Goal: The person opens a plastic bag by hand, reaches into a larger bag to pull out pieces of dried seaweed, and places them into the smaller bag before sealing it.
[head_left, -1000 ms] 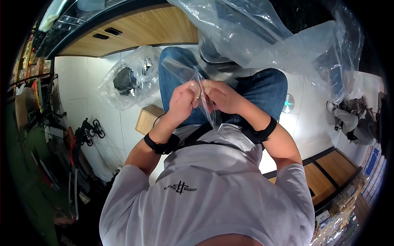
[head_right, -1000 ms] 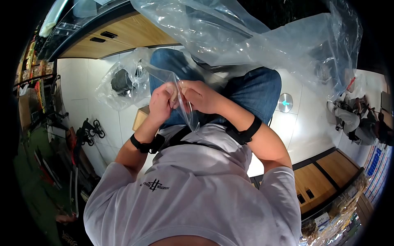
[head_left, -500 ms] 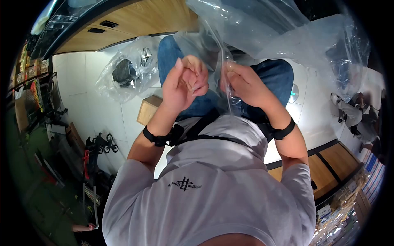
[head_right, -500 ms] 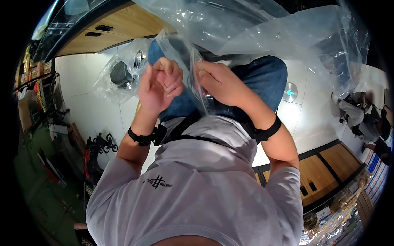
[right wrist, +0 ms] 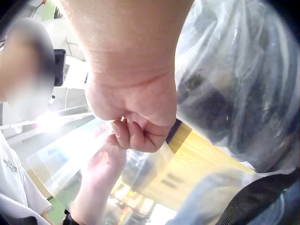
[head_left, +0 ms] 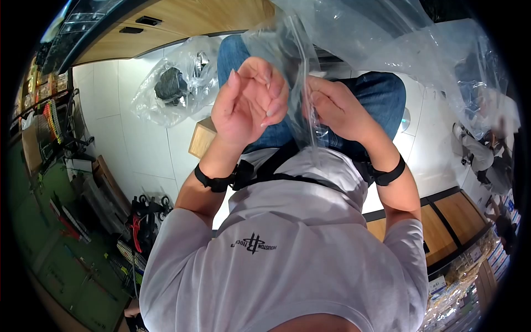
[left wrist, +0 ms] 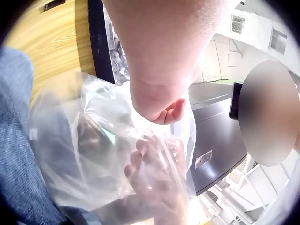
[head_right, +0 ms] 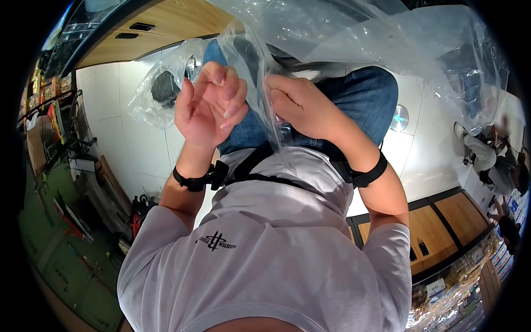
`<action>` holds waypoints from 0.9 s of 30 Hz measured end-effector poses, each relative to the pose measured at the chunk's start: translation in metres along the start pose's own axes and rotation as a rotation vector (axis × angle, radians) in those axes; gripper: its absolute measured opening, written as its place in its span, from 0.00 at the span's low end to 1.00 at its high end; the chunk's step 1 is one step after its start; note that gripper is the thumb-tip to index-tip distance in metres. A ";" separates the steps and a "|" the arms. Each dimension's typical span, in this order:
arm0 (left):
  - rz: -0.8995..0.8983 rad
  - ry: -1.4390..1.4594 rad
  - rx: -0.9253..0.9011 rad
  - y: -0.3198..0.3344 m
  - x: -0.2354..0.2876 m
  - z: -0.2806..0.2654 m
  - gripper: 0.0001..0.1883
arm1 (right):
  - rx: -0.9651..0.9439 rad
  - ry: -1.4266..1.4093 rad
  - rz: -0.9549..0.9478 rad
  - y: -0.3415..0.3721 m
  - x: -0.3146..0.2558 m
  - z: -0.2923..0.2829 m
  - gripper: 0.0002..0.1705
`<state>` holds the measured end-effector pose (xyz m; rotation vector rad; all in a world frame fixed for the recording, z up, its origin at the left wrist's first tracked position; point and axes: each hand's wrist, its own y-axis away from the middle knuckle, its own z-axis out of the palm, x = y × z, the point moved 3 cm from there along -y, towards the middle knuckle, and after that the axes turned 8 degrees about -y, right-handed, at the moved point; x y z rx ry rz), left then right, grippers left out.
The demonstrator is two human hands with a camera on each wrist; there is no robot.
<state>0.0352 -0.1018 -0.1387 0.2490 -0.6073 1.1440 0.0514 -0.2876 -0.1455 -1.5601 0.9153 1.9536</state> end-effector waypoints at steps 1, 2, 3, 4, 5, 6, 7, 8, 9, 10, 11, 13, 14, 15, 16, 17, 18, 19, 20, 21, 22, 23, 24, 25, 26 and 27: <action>-0.001 0.000 0.001 0.000 -0.001 0.001 0.22 | 0.000 -0.001 0.000 0.001 0.000 0.001 0.13; 0.002 -0.001 0.005 -0.001 0.004 -0.001 0.22 | 0.020 0.001 -0.006 -0.004 -0.003 0.003 0.11; 0.008 -0.005 0.004 0.000 0.003 0.000 0.22 | 0.039 0.007 -0.018 -0.003 -0.004 0.004 0.10; 0.008 -0.005 0.004 0.000 0.002 0.000 0.22 | 0.038 0.008 -0.019 -0.002 -0.004 0.005 0.10; 0.007 -0.006 -0.003 0.000 0.001 -0.001 0.22 | 0.042 -0.010 -0.029 -0.001 -0.004 0.006 0.10; 0.005 -0.007 -0.010 0.000 0.000 0.000 0.22 | 0.045 -0.027 -0.039 -0.001 -0.004 0.007 0.10; 0.006 -0.006 -0.010 0.000 -0.001 0.000 0.22 | 0.045 -0.026 -0.039 -0.001 -0.005 0.007 0.10; 0.005 -0.021 -0.004 0.001 -0.001 0.001 0.21 | 0.043 -0.029 -0.035 -0.001 -0.006 0.008 0.10; 0.004 -0.033 0.002 0.001 -0.003 0.002 0.21 | 0.043 -0.030 -0.030 0.000 -0.007 0.008 0.10; 0.002 -0.030 -0.002 0.001 -0.004 0.001 0.21 | 0.047 -0.028 -0.030 0.000 -0.007 0.008 0.10; -0.013 -0.115 0.011 0.001 -0.004 0.000 0.17 | 0.056 0.010 -0.020 0.000 -0.007 0.007 0.10; -0.029 -0.199 0.010 0.001 -0.008 0.003 0.14 | 0.076 0.054 -0.017 0.003 -0.008 0.006 0.09; -0.109 -0.460 0.145 0.002 -0.008 0.007 0.10 | 0.089 0.104 -0.013 0.004 -0.010 0.007 0.09; -0.187 -0.721 0.280 0.003 -0.008 0.009 0.09 | 0.102 0.154 -0.009 0.004 -0.012 0.007 0.09; -0.188 -0.718 0.269 0.005 -0.009 0.011 0.09 | 0.113 0.158 -0.009 0.004 -0.011 0.008 0.09; -0.277 -0.788 0.294 0.007 -0.010 0.009 0.10 | 0.100 0.259 -0.044 0.003 -0.009 0.009 0.08; -0.366 -0.858 0.319 0.009 -0.011 0.005 0.11 | 0.088 0.360 -0.078 0.001 -0.006 0.011 0.08; -0.325 -1.025 0.283 0.013 -0.016 0.002 0.13 | 0.100 0.354 -0.168 0.002 -0.003 0.014 0.10; -0.324 -1.023 0.270 0.014 -0.017 0.001 0.13 | 0.112 0.359 -0.167 0.001 -0.004 0.016 0.10; -0.330 -1.082 0.287 0.015 -0.018 0.001 0.12 | 0.096 0.345 -0.156 0.001 -0.005 0.018 0.11; -0.334 -1.138 0.303 0.015 -0.018 0.002 0.12 | 0.082 0.332 -0.143 0.000 -0.005 0.021 0.12; -0.350 -1.112 0.349 0.014 -0.018 0.003 0.13 | 0.121 0.380 -0.190 -0.002 -0.002 0.024 0.12; -0.349 -1.108 0.335 0.014 -0.018 0.002 0.13 | 0.133 0.387 -0.187 -0.002 -0.001 0.024 0.12; -0.312 -1.164 0.333 0.014 -0.018 -0.001 0.13 | 0.124 0.390 -0.141 -0.001 0.000 0.025 0.11; -0.271 -1.225 0.332 0.013 -0.017 0.001 0.13 | 0.113 0.392 -0.101 0.000 0.000 0.025 0.11; -0.276 -1.263 0.332 0.013 -0.015 0.005 0.14 | 0.121 0.397 -0.100 0.001 0.000 0.025 0.11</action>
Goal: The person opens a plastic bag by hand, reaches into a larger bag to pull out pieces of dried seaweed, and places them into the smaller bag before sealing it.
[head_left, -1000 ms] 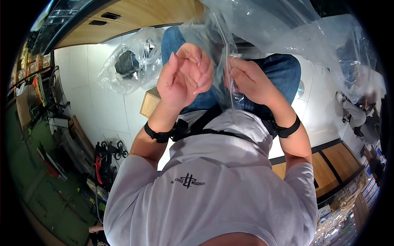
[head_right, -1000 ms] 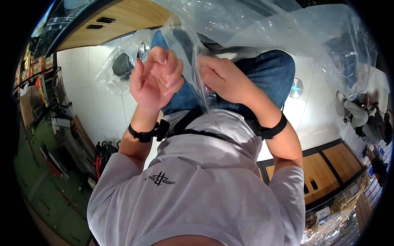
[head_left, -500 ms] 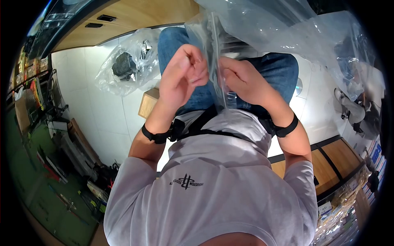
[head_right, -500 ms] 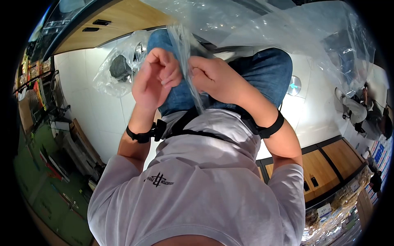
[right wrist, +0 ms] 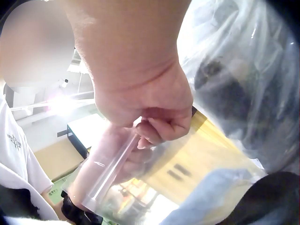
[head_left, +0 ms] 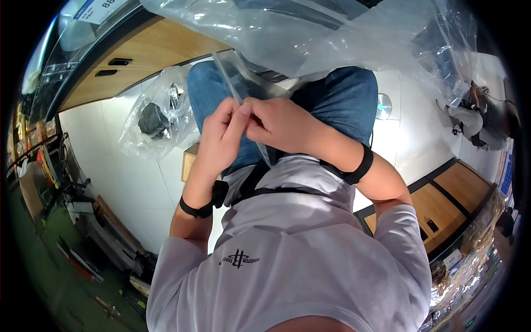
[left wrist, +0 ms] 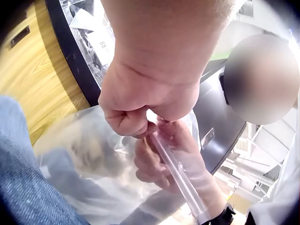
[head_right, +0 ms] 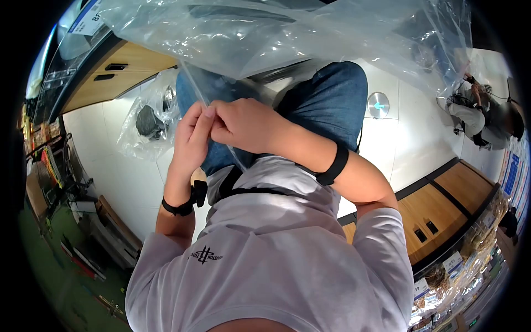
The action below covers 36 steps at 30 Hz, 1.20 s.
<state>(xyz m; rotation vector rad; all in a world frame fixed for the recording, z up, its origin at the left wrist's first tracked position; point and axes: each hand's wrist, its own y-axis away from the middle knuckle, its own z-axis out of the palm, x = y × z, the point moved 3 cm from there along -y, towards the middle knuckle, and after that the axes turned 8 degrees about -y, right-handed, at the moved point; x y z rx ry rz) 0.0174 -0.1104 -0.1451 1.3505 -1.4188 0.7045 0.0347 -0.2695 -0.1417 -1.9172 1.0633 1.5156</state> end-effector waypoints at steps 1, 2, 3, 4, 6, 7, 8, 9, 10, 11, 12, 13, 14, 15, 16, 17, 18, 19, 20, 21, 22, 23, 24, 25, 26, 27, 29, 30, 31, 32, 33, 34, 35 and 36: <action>0.006 0.000 -0.005 0.001 0.004 0.000 0.14 | 0.028 0.003 -0.020 0.000 -0.001 0.000 0.12; 0.022 -0.055 -0.002 0.001 0.008 -0.001 0.15 | 0.055 0.004 -0.042 0.000 -0.001 -0.001 0.13; 0.037 -0.110 0.003 0.001 0.011 -0.001 0.15 | 0.081 0.006 -0.065 0.001 -0.001 -0.002 0.14; 0.040 -0.113 0.002 0.002 0.011 -0.001 0.15 | 0.085 0.006 -0.067 0.001 -0.001 -0.002 0.14; 0.043 -0.125 -0.045 0.002 0.010 0.003 0.16 | 0.092 0.021 -0.054 0.002 0.000 -0.004 0.12; 0.046 -0.126 -0.048 0.001 0.009 0.005 0.16 | 0.096 0.021 -0.054 0.002 0.002 -0.003 0.12; 0.063 -0.126 -0.041 0.001 0.008 0.008 0.16 | 0.108 0.014 -0.052 0.002 0.005 -0.001 0.13; 0.080 -0.126 -0.033 0.001 0.007 0.010 0.16 | 0.119 0.008 -0.050 0.002 0.007 0.000 0.13; 0.081 -0.127 -0.034 0.001 0.006 0.010 0.16 | 0.120 0.008 -0.050 0.003 0.009 0.000 0.13; 0.076 -0.123 -0.049 -0.001 0.004 0.010 0.16 | 0.119 0.019 -0.059 0.004 0.008 -0.002 0.13; 0.071 -0.119 -0.063 -0.002 0.002 0.009 0.15 | 0.116 0.029 -0.069 0.005 0.008 -0.002 0.13; 0.072 -0.120 -0.063 -0.002 -0.001 0.010 0.15 | 0.117 0.030 -0.070 0.006 0.008 -0.004 0.13; 0.065 -0.099 -0.075 -0.002 -0.006 0.010 0.14 | 0.107 0.026 -0.057 0.007 0.008 -0.004 0.13; 0.058 -0.079 -0.086 -0.003 -0.010 0.010 0.13 | 0.096 0.023 -0.046 0.008 0.009 -0.004 0.13; 0.060 -0.080 -0.084 -0.005 -0.012 0.009 0.13 | 0.095 0.024 -0.048 0.007 0.009 -0.005 0.13; 0.050 -0.051 -0.111 -0.006 -0.014 0.008 0.12 | 0.087 0.016 -0.052 0.007 0.010 -0.005 0.14; 0.040 -0.022 -0.138 -0.006 -0.016 0.008 0.12 | 0.079 0.008 -0.056 0.007 0.010 -0.004 0.14; 0.040 -0.023 -0.136 -0.008 -0.017 0.008 0.12 | 0.078 0.007 -0.058 0.007 0.011 -0.004 0.14; 0.043 0.000 -0.146 -0.009 -0.018 0.008 0.12 | 0.079 -0.017 -0.056 0.007 0.012 -0.003 0.14; 0.045 0.023 -0.159 -0.009 -0.019 0.008 0.11 | 0.081 -0.041 -0.052 0.006 0.012 -0.003 0.14; 0.045 0.022 -0.158 -0.009 -0.018 0.008 0.11 | 0.080 -0.042 -0.053 0.006 0.012 -0.003 0.14; 0.035 0.052 -0.160 -0.009 -0.018 0.008 0.11 | 0.072 -0.073 -0.034 0.005 0.011 -0.003 0.14; 0.025 0.083 -0.163 -0.009 -0.017 0.008 0.11 | 0.064 -0.104 -0.014 0.005 0.011 -0.004 0.14; 0.024 0.083 -0.161 -0.009 -0.016 0.007 0.11 | 0.063 -0.104 -0.015 0.004 0.012 -0.003 0.14; 0.006 0.087 -0.168 -0.009 -0.016 0.007 0.11 | 0.076 -0.100 -0.020 0.004 0.013 -0.003 0.14; -0.011 0.090 -0.175 -0.009 -0.015 0.008 0.11 | 0.090 -0.096 -0.024 0.004 0.014 -0.003 0.14; -0.017 0.146 -0.183 -0.009 -0.014 0.009 0.11 | 0.072 -0.101 -0.014 0.004 0.012 -0.006 0.14; -0.023 0.202 -0.192 -0.009 -0.014 0.010 0.11 | 0.055 -0.106 -0.003 0.003 0.012 -0.007 0.14; -0.024 0.202 -0.191 -0.009 -0.014 0.010 0.11 | 0.053 -0.107 -0.003 0.003 0.014 -0.006 0.14; -0.020 0.198 -0.191 -0.009 -0.014 0.011 0.12 | 0.059 -0.083 -0.011 0.002 0.016 -0.005 0.14; -0.016 0.194 -0.191 -0.010 -0.014 0.011 0.12 | 0.065 -0.059 -0.020 0.002 0.016 -0.004 0.13; -0.016 0.194 -0.189 -0.010 -0.015 0.012 0.12 | 0.063 -0.059 -0.021 0.002 0.017 -0.004 0.13; -0.010 0.194 -0.190 -0.011 -0.017 0.013 0.12 | 0.055 -0.071 -0.015 0.002 0.015 -0.004 0.12; -0.005 0.194 -0.190 -0.010 -0.019 0.013 0.13 | 0.045 -0.085 -0.009 0.002 0.014 -0.004 0.12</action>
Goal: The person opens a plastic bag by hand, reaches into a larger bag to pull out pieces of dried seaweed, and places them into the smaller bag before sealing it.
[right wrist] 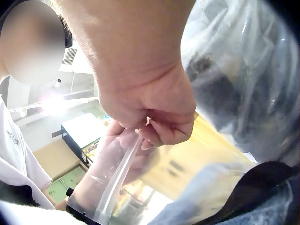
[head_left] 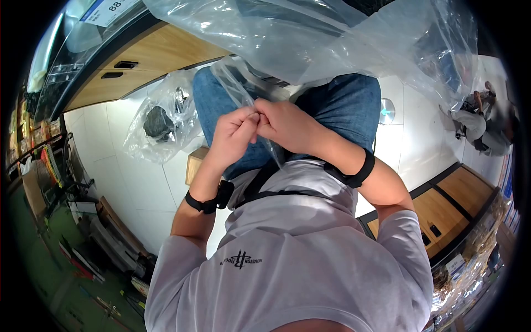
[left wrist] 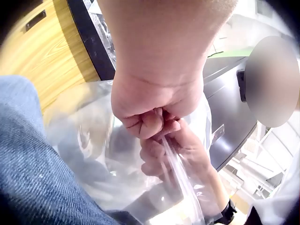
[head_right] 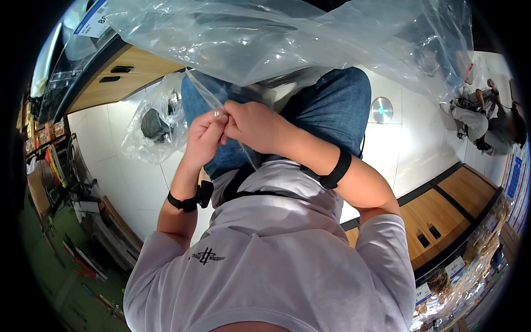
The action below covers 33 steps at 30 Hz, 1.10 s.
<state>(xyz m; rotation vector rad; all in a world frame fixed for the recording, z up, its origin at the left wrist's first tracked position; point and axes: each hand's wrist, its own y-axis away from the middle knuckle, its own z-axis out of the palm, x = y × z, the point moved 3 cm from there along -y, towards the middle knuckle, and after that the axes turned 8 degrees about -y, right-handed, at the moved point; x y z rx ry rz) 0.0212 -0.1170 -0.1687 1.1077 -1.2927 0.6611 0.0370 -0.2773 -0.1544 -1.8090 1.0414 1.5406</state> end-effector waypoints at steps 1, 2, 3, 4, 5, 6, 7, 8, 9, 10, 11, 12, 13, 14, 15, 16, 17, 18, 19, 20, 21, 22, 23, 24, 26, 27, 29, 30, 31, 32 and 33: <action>-0.004 -0.001 0.004 0.001 -0.001 -0.001 0.13 | -0.005 -0.004 -0.001 0.000 0.001 0.001 0.12; -0.010 0.005 0.004 0.002 0.000 -0.001 0.13 | -0.001 -0.019 -0.006 0.000 0.001 0.002 0.11; -0.014 0.011 0.003 0.002 0.000 -0.001 0.13 | 0.003 -0.033 -0.012 0.000 0.002 0.002 0.11; -0.015 0.010 0.005 0.003 -0.001 -0.002 0.13 | 0.001 -0.035 -0.013 -0.001 0.002 0.002 0.11; 0.003 0.037 0.001 0.003 -0.003 -0.001 0.13 | -0.018 -0.046 -0.005 -0.001 0.002 0.002 0.10; 0.022 0.064 -0.003 0.003 -0.005 -0.001 0.13 | -0.036 -0.056 0.003 -0.001 0.002 0.002 0.10; 0.022 0.064 0.000 0.003 -0.006 -0.001 0.13 | -0.039 -0.056 0.002 -0.001 0.003 0.001 0.10; 0.013 0.093 -0.002 0.004 -0.007 0.000 0.13 | -0.045 -0.079 0.005 -0.001 0.003 0.002 0.09; 0.004 0.123 -0.005 0.005 -0.008 0.000 0.13 | -0.052 -0.102 0.008 -0.001 0.004 0.002 0.09; 0.003 0.123 -0.003 0.005 -0.010 0.000 0.13 | -0.053 -0.103 0.008 0.000 0.006 0.003 0.09; 0.017 0.195 -0.012 0.006 -0.010 0.001 0.12 | -0.050 -0.156 0.025 0.001 0.008 0.005 0.08; 0.032 0.267 -0.021 0.007 -0.011 0.002 0.12 | -0.046 -0.208 0.042 0.001 0.009 0.005 0.08; 0.031 0.267 -0.022 0.007 -0.013 0.003 0.12 | -0.045 -0.208 0.043 0.002 0.010 0.002 0.08; 0.093 0.286 -0.009 0.006 -0.013 0.006 0.12 | -0.059 -0.217 0.040 0.002 0.007 -0.001 0.07; 0.155 0.305 0.004 0.006 -0.011 0.008 0.12 | -0.074 -0.225 0.036 0.002 0.006 -0.003 0.07; 0.155 0.304 0.005 0.006 -0.011 0.008 0.12 | -0.074 -0.226 0.036 0.002 0.007 -0.005 0.07; 0.088 0.241 0.011 0.006 -0.005 0.007 0.12 | -0.070 -0.197 0.044 0.002 0.009 -0.006 0.07; 0.021 0.178 0.016 0.005 0.000 0.007 0.12 | -0.064 -0.168 0.052 0.002 0.009 -0.007 0.08; 0.024 0.176 0.017 0.003 0.010 0.008 0.12 | -0.063 -0.167 0.049 0.002 0.010 -0.006 0.08; -0.036 -0.037 0.051 0.002 0.020 0.006 0.11 | -0.005 -0.049 -0.003 0.003 0.008 -0.005 0.10; -0.097 -0.251 0.086 0.001 0.025 0.005 0.12 | 0.052 0.069 -0.056 0.005 0.005 -0.005 0.11; -0.095 -0.252 0.089 0.001 0.026 0.002 0.12 | 0.051 0.069 -0.059 0.006 0.003 -0.004 0.11; -0.124 -0.410 0.135 0.001 0.027 -0.004 0.12 | 0.063 0.179 -0.047 0.008 -0.002 -0.004 0.13; -0.151 -0.568 0.181 0.000 0.030 -0.007 0.13 | 0.076 0.289 -0.034 0.008 -0.005 -0.005 0.14; -0.169 -0.575 0.170 -0.002 0.038 -0.005 0.11 | 0.089 0.346 -0.090 0.008 -0.009 -0.005 0.13; -0.192 -0.581 0.160 -0.002 0.041 -0.003 0.10 | 0.099 0.400 -0.144 0.009 -0.011 -0.004 0.13; -0.189 -0.562 0.188 -0.006 0.035 -0.002 0.13 | 0.109 0.444 -0.160 0.009 -0.011 -0.003 0.13; -0.186 -0.538 0.214 -0.008 0.033 -0.002 0.16 | 0.120 0.491 -0.171 0.009 -0.012 -0.003 0.13; -0.186 -0.540 0.215 -0.008 0.033 -0.002 0.16 | 0.120 0.490 -0.173 0.009 -0.012 -0.004 0.13; -0.187 -0.541 0.221 -0.008 0.035 -0.002 0.16 | 0.131 0.473 -0.187 0.010 -0.012 -0.005 0.12; -0.187 -0.542 0.227 -0.008 0.036 -0.001 0.16 | 0.143 0.456 -0.201 0.011 -0.012 -0.007 0.12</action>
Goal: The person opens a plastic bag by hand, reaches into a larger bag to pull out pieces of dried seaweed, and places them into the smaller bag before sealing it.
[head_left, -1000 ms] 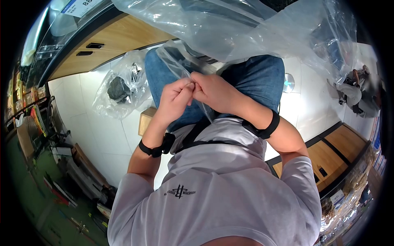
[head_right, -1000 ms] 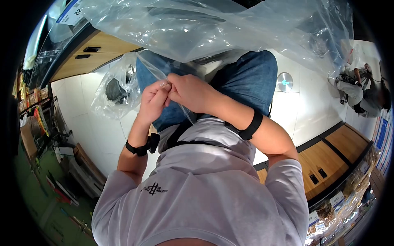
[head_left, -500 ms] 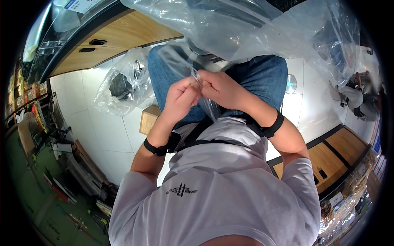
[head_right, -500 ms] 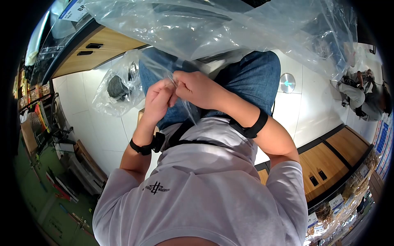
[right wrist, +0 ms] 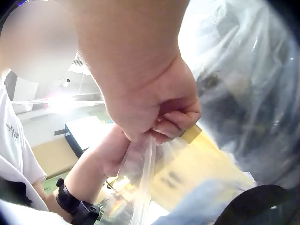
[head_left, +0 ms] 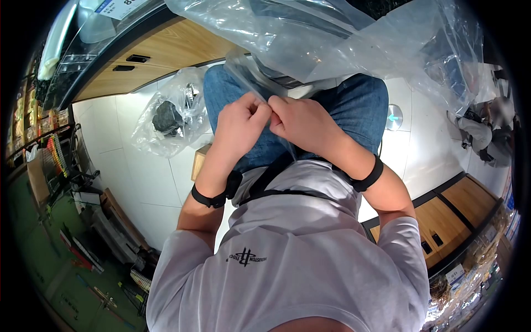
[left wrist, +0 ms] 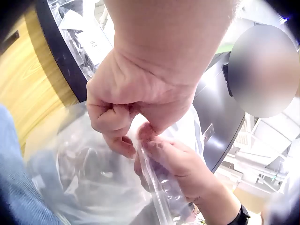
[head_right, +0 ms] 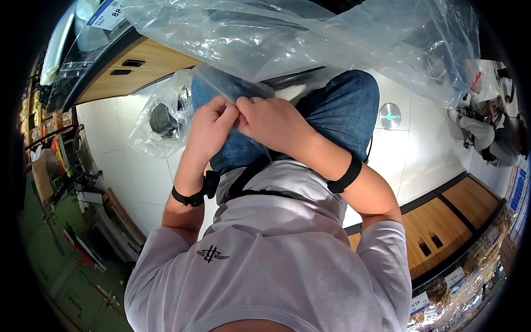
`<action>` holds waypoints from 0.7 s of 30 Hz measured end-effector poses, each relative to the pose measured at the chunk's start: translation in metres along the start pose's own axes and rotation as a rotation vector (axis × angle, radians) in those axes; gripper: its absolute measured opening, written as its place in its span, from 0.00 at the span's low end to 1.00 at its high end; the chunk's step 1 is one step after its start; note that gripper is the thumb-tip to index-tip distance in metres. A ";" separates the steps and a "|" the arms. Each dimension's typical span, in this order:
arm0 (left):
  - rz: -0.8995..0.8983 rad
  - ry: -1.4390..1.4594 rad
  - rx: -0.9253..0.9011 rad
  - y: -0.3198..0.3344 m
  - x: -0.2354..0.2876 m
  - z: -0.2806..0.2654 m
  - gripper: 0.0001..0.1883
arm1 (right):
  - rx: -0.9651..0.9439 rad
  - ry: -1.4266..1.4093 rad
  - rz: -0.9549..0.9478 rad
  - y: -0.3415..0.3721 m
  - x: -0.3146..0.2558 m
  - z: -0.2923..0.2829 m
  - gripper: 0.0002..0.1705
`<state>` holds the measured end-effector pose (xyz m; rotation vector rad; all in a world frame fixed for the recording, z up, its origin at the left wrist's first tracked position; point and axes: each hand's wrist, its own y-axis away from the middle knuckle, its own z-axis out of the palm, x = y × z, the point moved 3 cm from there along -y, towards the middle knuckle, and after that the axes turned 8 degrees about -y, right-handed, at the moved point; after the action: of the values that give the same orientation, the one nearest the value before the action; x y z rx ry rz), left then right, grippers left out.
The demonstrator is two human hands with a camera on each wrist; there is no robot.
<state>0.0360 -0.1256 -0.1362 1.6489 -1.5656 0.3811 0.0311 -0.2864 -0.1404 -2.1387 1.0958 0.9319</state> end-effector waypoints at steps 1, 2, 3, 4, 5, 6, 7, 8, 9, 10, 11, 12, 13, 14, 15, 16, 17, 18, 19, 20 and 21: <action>0.000 -0.001 0.000 0.000 0.001 0.001 0.16 | 0.001 -0.001 0.000 0.001 0.001 0.000 0.12; -0.001 -0.014 0.043 0.000 0.001 0.001 0.16 | 0.005 0.005 0.026 0.001 0.002 -0.001 0.11; -0.001 -0.027 0.085 0.001 0.001 0.001 0.16 | 0.009 0.010 0.053 0.002 0.003 -0.001 0.11; -0.001 -0.028 0.085 0.000 -0.002 0.001 0.16 | 0.009 0.010 0.053 0.001 0.002 -0.003 0.11; -0.007 -0.050 0.101 -0.001 -0.005 0.000 0.15 | 0.012 -0.044 0.080 0.000 0.001 -0.006 0.11; -0.013 -0.072 0.117 -0.001 -0.007 -0.002 0.15 | 0.015 -0.098 0.107 -0.001 0.000 -0.009 0.11; -0.013 -0.072 0.117 0.000 -0.008 -0.004 0.15 | 0.015 -0.099 0.107 -0.001 0.000 -0.012 0.11; 0.011 -0.166 0.158 0.001 -0.004 -0.009 0.15 | 0.058 -0.066 0.149 -0.001 0.003 -0.018 0.10; 0.035 -0.261 0.200 0.003 -0.002 -0.015 0.15 | 0.102 -0.034 0.190 0.000 0.007 -0.025 0.11; 0.034 -0.262 0.201 0.004 -0.003 -0.021 0.15 | 0.102 -0.035 0.189 0.001 0.011 -0.030 0.11; 0.016 -0.313 0.228 0.005 -0.005 -0.029 0.14 | 0.100 0.029 0.253 0.004 0.017 -0.038 0.11; -0.003 -0.364 0.254 0.007 -0.007 -0.038 0.14 | 0.098 0.092 0.318 0.007 0.024 -0.045 0.12; -0.034 -0.409 0.259 0.008 -0.007 -0.045 0.14 | 0.094 0.049 0.378 0.008 0.028 -0.051 0.12; -0.035 -0.408 0.256 0.010 -0.008 -0.049 0.14 | 0.093 0.048 0.381 0.010 0.027 -0.056 0.12; -0.039 -0.411 0.239 0.011 -0.010 -0.052 0.14 | 0.042 0.046 0.411 0.011 0.027 -0.058 0.13; -0.043 -0.414 0.222 0.012 -0.012 -0.055 0.15 | -0.010 0.044 0.440 0.012 0.028 -0.059 0.13; -0.044 -0.429 0.215 0.012 -0.012 -0.058 0.13 | -0.011 0.044 0.443 0.013 0.027 -0.058 0.13; -0.045 -0.428 0.214 0.013 -0.014 -0.058 0.13 | -0.016 0.033 0.443 0.013 0.025 -0.058 0.14; 0.000 -0.400 0.285 0.014 -0.014 -0.060 0.12 | -0.019 0.023 0.443 0.013 0.024 -0.057 0.16; 0.044 -0.370 0.356 0.016 -0.012 -0.062 0.11 | -0.020 0.023 0.444 0.012 0.023 -0.057 0.16; 0.043 -0.370 0.356 0.018 -0.010 -0.061 0.11 | -0.029 0.029 0.449 0.011 0.021 -0.057 0.16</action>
<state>0.0360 -0.0731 -0.0988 2.0498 -1.8897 0.4125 0.0492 -0.3436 -0.1245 -1.9670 1.6258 1.1180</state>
